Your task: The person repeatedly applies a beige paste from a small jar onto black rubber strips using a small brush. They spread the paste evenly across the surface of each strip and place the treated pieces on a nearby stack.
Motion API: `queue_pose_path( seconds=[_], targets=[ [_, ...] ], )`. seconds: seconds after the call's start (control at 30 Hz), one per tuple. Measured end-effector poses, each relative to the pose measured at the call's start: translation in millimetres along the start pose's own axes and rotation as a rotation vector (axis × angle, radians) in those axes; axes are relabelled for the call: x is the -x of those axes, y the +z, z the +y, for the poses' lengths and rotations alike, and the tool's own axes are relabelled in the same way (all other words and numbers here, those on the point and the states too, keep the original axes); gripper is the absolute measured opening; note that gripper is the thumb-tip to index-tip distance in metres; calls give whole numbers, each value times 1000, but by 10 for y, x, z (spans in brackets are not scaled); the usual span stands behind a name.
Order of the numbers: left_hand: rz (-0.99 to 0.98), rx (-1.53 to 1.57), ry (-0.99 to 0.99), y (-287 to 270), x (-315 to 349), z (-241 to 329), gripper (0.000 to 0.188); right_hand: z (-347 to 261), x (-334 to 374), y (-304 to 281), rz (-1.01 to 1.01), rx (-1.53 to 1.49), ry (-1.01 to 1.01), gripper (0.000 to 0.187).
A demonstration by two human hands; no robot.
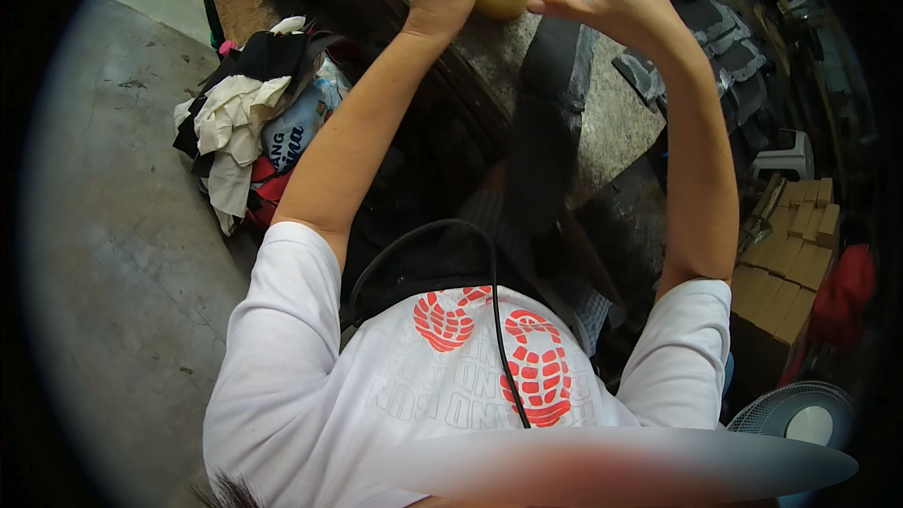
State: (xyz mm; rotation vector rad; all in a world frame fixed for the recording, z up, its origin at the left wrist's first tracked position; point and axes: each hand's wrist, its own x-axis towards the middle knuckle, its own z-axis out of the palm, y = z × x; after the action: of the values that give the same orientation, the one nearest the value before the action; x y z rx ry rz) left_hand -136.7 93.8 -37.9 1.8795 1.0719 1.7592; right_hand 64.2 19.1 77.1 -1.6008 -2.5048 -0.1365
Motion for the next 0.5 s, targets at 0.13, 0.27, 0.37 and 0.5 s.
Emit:
queue_pose_path(
  seconds=[0.13,0.27,0.37,0.5],
  targets=[
    [152,-513,342,-153,223,261,49,133,632,-232,156,-208,-82,54],
    [-691,-246,429,-349,732,518,40,404,1053,-123,367,-418,-47,53],
    [-798,-463,389,-141,959,545,50,461,1223,347,352,-554,-30,60],
    [-719,-505,422,172,865,404,64,432,1339,912,255,-397,144,63]
  ],
)
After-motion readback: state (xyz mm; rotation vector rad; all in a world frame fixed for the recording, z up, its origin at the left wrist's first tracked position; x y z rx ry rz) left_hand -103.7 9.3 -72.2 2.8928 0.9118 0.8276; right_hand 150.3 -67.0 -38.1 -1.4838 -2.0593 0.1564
